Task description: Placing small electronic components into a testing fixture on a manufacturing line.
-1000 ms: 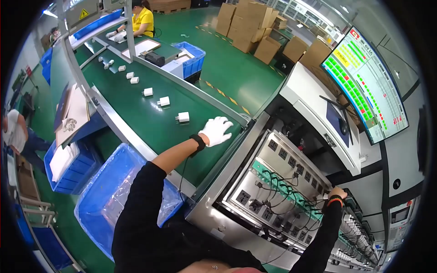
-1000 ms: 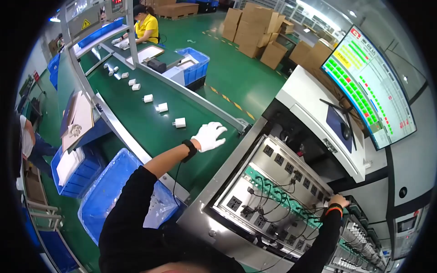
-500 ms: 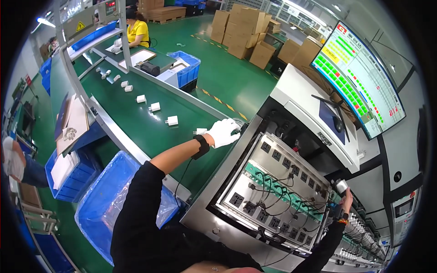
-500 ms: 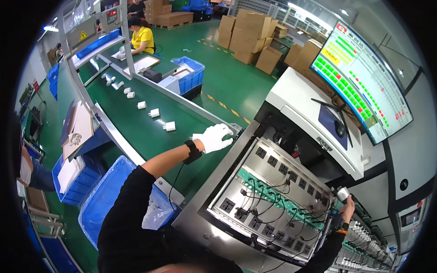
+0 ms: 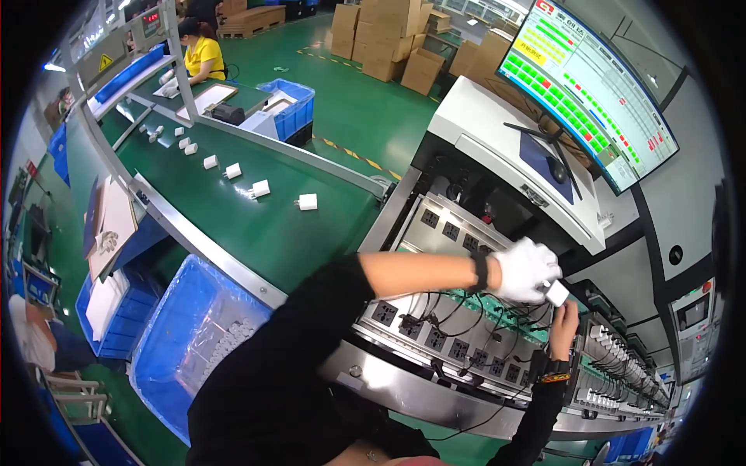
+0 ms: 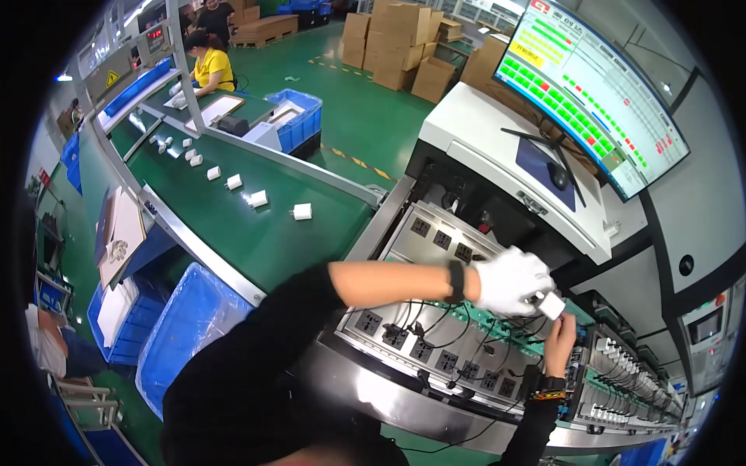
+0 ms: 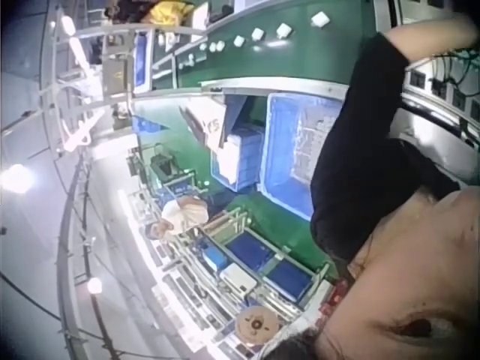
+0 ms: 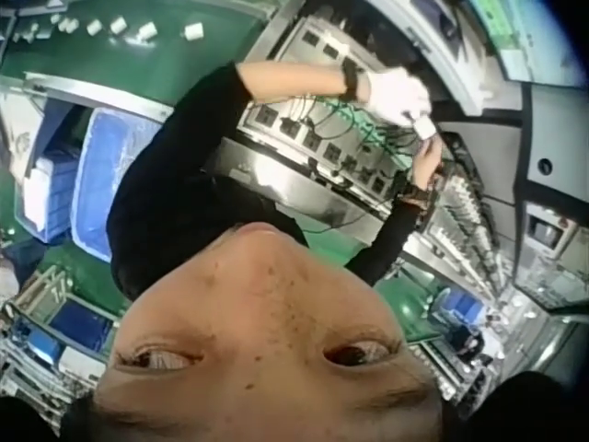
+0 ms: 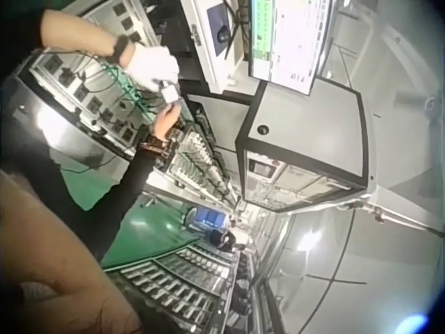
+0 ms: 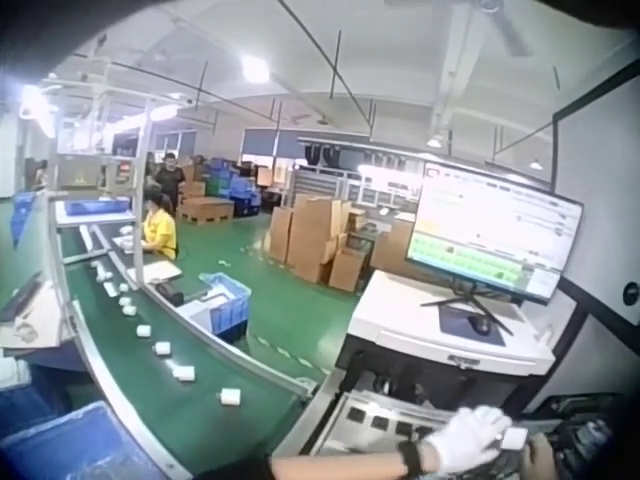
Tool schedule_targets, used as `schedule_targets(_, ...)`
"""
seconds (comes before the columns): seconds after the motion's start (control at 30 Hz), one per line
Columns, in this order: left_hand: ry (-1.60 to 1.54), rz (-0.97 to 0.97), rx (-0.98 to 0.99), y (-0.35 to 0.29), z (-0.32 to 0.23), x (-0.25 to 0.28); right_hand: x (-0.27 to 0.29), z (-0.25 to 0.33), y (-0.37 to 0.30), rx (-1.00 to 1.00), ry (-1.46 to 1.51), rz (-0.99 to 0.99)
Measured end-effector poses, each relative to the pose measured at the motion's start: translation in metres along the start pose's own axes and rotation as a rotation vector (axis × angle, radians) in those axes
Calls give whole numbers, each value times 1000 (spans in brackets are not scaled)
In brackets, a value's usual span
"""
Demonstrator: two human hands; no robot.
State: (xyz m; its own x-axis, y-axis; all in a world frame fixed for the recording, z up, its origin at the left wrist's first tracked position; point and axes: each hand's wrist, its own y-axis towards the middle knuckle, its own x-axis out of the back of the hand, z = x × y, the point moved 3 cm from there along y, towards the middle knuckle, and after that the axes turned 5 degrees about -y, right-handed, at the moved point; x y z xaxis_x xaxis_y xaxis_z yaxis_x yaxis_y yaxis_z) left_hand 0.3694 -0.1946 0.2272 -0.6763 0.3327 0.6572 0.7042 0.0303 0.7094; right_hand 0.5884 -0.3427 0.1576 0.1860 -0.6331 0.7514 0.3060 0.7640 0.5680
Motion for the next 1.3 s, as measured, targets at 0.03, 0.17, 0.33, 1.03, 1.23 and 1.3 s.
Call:
schedule_targets(0.03, 64, 50, -22, 14, -12, -17, 0, 7, -3, -7, -10, -4)
schedule_targets(0.17, 321, 319, 149, 26, -4, -108, -21, 51, -9, 37, 47, 53)
schedule_targets(0.33, 295, 443, 29, -2, -12, -121, -10, 62, -20, 119, -25, 307)
schedule_targets(1.03, 512, 253, 1031, -344, 183, 89, -32, -133, -61, -255, 35, 534)
schedule_targets(1.23, 306, 107, 791, -247, 151, 89, -43, -44, -31, -252, 198, 358)
schedule_targets(1.3, 125, 224, 636, -200, 118, 74, -39, -22, -23, -213, 119, 427)
